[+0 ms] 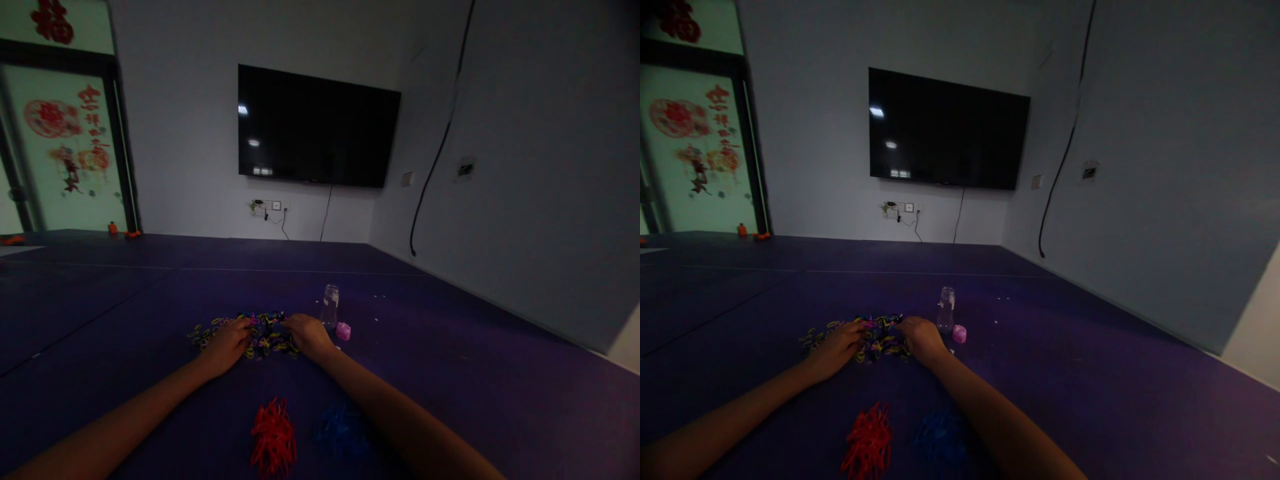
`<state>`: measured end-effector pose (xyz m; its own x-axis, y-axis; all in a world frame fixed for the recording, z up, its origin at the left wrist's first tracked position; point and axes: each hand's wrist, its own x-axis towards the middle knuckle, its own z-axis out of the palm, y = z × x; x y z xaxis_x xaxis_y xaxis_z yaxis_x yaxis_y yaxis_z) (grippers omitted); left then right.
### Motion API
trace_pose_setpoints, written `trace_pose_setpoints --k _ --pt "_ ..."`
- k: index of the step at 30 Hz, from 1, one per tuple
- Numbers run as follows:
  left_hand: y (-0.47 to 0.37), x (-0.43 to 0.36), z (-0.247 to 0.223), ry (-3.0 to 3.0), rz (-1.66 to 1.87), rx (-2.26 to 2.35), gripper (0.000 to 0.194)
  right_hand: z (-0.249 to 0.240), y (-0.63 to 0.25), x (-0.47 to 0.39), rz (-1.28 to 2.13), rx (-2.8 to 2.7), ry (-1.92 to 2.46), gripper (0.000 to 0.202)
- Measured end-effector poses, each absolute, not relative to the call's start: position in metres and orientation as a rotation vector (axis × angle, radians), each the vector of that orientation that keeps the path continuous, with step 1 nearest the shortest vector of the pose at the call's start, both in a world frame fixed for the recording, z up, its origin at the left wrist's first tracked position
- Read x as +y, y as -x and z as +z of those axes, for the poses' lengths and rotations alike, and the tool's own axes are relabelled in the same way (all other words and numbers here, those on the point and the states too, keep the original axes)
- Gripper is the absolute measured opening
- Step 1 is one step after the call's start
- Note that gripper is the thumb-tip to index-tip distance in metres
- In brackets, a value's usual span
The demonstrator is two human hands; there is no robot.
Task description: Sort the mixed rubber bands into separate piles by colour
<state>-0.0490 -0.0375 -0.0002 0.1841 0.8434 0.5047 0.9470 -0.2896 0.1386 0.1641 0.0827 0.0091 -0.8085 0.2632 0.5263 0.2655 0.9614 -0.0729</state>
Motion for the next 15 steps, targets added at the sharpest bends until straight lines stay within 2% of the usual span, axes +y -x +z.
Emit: trace_pose_setpoints --k 8,15 --pt "0.038 -0.049 0.011 2.266 -0.755 -1.559 0.032 0.007 -0.160 0.083 0.096 -2.440 0.374 0.028" --pt "0.027 -0.054 0.018 2.402 -0.535 -1.430 0.046 0.005 -0.150 0.078 0.475 -2.256 0.291 0.022"
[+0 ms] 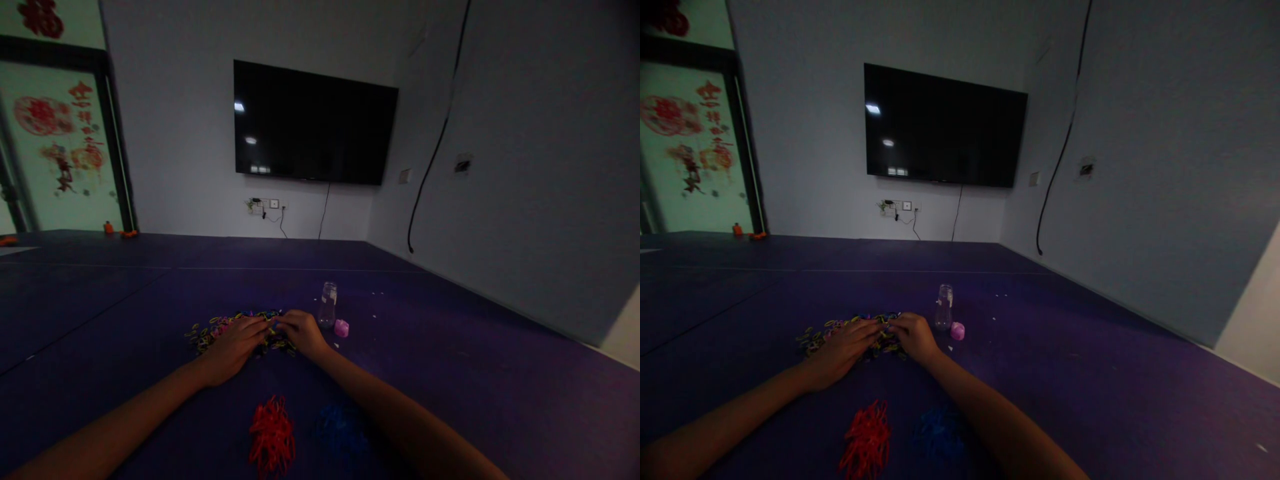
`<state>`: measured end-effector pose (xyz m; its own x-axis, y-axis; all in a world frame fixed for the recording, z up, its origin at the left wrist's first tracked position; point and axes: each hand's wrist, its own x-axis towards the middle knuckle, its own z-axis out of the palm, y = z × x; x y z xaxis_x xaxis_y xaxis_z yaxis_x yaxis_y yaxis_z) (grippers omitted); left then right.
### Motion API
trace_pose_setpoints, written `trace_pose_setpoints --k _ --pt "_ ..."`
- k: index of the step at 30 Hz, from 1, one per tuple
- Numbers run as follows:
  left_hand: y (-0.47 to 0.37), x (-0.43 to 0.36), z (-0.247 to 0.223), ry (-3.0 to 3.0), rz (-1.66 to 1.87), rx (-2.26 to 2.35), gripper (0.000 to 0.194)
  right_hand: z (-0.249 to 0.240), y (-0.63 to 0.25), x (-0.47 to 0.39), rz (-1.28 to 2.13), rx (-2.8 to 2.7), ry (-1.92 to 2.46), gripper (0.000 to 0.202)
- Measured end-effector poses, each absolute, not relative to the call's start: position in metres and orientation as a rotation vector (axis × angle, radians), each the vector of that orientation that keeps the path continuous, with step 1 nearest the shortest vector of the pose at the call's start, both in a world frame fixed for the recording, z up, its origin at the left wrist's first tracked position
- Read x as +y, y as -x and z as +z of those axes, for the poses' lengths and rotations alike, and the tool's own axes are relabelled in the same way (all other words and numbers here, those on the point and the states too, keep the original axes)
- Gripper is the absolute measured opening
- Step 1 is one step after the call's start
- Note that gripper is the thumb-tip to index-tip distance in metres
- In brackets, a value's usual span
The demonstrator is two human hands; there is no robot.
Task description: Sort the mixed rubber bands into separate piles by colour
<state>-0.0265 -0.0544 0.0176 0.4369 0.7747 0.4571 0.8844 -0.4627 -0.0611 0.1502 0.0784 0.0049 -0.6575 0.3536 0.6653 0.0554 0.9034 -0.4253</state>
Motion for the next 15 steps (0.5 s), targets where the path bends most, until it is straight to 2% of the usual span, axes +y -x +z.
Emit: trace_pose_setpoints --k 8,15 --pt "0.0308 -0.0517 0.0128 2.408 -0.357 -1.402 0.053 -0.0004 -0.1469 0.0815 1.087 -2.083 0.354 0.027" --pt "0.0283 -0.0535 0.0156 2.403 -0.344 -1.367 0.052 -0.0040 -0.1432 0.0819 1.234 -2.039 0.389 0.029"
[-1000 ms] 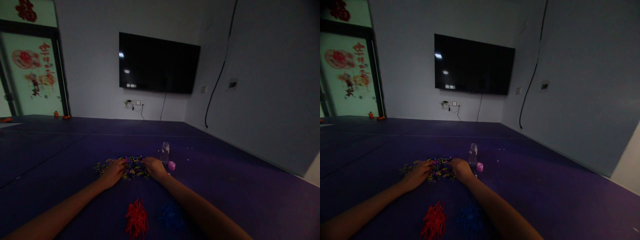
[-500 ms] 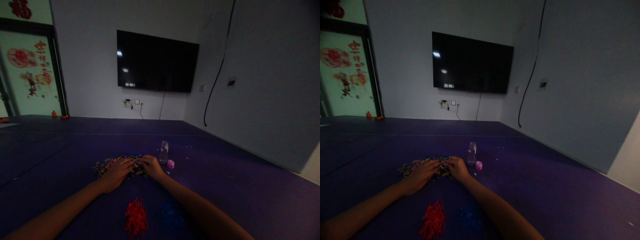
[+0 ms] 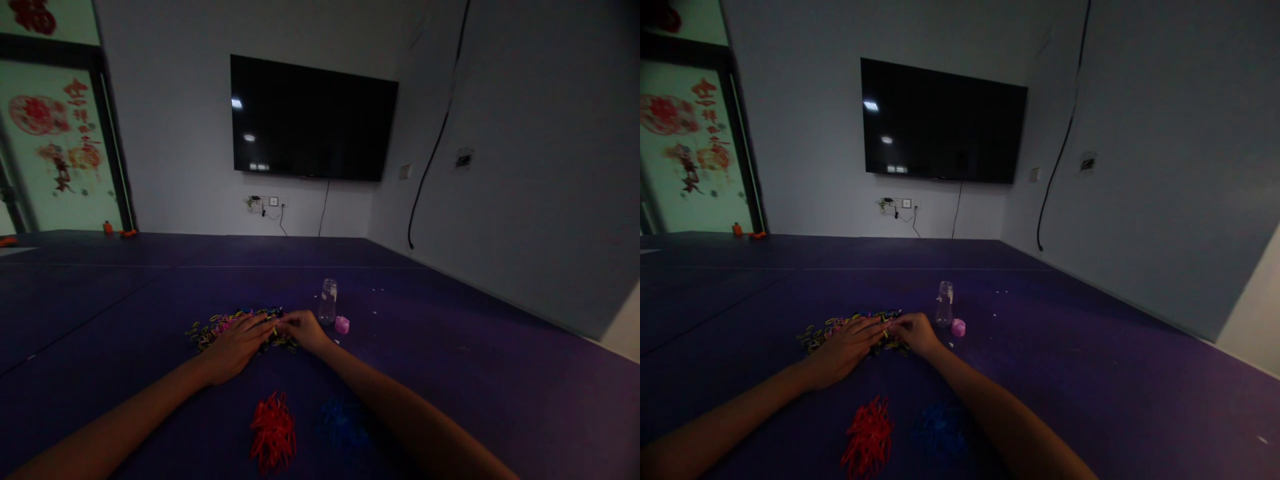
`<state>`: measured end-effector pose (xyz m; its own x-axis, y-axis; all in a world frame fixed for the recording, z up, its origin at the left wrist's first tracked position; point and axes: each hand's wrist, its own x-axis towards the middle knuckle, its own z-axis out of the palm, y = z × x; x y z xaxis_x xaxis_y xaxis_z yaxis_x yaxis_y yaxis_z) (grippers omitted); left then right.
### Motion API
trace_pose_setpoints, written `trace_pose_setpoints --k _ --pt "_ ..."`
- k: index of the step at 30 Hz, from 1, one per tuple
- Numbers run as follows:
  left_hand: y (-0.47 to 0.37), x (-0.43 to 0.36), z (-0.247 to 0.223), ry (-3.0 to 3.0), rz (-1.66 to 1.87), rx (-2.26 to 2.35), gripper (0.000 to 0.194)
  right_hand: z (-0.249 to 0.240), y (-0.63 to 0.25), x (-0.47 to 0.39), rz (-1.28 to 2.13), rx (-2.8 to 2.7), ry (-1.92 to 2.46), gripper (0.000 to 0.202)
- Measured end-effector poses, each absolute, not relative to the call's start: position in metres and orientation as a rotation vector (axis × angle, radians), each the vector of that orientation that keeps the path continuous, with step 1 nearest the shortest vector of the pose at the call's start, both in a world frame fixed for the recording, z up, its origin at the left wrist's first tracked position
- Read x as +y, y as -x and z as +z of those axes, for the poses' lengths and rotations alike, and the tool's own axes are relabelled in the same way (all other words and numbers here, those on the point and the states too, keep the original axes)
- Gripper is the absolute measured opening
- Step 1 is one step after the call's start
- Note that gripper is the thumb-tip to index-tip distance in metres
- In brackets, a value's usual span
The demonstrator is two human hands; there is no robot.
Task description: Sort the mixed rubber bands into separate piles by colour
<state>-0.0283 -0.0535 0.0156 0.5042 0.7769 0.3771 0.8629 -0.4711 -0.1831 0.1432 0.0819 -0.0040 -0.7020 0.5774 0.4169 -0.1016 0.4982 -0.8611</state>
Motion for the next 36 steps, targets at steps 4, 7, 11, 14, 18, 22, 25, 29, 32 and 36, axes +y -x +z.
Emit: trace_pose_setpoints --k 4,7,11,14,18,22,25,29,32,36 --pt "0.030 -0.053 0.014 2.255 -0.562 -1.481 0.041 -0.003 -0.145 0.085 1.151 -1.988 0.489 0.028" --pt "0.034 -0.051 0.014 2.082 -0.740 -1.633 0.033 -0.002 -0.147 0.089 1.093 -1.900 0.571 0.026" --pt "0.042 -0.049 0.015 1.950 -0.927 -1.787 0.030 -0.004 -0.146 0.093 1.108 -1.830 0.617 0.025" --pt "0.047 -0.048 0.016 1.826 -1.081 -1.857 0.031 -0.005 -0.145 0.093 1.104 -1.826 0.624 0.022" --pt "0.052 -0.040 0.017 1.724 -1.177 -1.931 0.029 -0.006 -0.143 0.093 1.086 -1.820 0.646 0.020" --pt "0.056 -0.025 0.024 1.649 -1.136 -2.038 0.020 -0.006 -0.142 0.092 1.078 -1.815 0.646 0.019" --pt "0.058 -0.011 0.027 1.627 -1.006 -2.143 0.021 -0.005 -0.141 0.090 1.062 -1.807 0.638 0.017" --pt "0.060 0.002 0.024 1.657 -0.778 -2.262 0.025 -0.003 -0.142 0.088 1.041 -1.824 0.647 0.016" --pt "0.060 0.005 0.020 1.703 -0.674 -2.300 0.028 -0.002 -0.143 0.087 1.011 -1.845 0.639 0.015" --pt "0.060 0.004 0.018 1.768 -0.788 -2.295 0.029 -0.001 -0.144 0.086 0.981 -1.867 0.645 0.015"
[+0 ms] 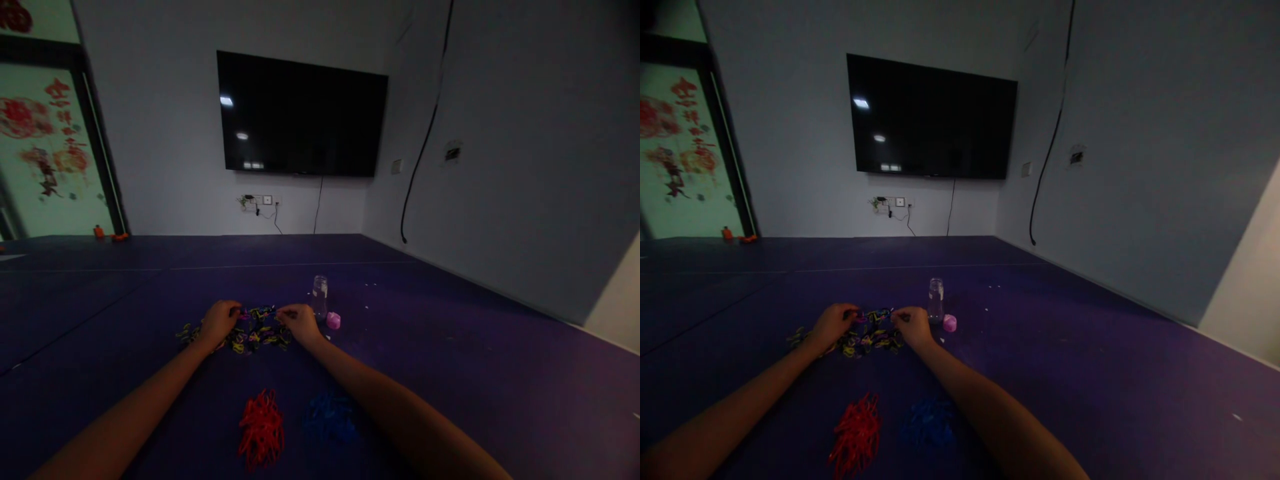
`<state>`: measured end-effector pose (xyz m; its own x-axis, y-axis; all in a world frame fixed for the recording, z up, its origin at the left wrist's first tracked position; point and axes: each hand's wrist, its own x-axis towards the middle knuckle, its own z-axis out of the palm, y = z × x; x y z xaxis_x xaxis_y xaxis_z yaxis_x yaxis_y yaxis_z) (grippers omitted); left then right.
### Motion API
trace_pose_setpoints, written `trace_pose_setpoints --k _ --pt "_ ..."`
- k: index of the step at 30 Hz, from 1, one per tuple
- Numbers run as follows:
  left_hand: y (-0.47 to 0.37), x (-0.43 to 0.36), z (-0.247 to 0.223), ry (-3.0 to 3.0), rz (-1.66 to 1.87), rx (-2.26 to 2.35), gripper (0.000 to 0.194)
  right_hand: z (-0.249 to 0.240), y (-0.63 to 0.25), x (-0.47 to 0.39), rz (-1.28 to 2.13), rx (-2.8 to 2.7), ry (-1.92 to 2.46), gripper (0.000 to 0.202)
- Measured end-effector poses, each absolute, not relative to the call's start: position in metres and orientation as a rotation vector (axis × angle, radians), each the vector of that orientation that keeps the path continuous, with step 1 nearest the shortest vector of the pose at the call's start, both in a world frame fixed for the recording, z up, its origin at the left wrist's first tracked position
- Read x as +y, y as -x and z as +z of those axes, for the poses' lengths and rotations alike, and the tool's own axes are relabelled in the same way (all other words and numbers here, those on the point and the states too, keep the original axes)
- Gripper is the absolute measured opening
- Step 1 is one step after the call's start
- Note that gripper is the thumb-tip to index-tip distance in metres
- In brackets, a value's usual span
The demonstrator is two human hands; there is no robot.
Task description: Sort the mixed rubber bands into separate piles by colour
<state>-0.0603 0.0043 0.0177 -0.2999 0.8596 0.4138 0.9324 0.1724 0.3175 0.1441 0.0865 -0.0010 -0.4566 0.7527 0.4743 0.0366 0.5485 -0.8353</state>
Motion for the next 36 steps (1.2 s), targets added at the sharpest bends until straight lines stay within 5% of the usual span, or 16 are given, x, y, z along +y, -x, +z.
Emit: trace_pose_setpoints --k 15,36 --pt "0.0636 0.0045 0.0085 1.767 -1.486 -2.168 0.027 -0.0052 -0.1459 0.0910 1.012 -1.879 0.667 0.019" --pt "0.0592 0.0005 0.0124 1.814 -1.514 -2.178 0.029 -0.0024 -0.1464 0.0875 1.016 -1.881 0.679 0.019"
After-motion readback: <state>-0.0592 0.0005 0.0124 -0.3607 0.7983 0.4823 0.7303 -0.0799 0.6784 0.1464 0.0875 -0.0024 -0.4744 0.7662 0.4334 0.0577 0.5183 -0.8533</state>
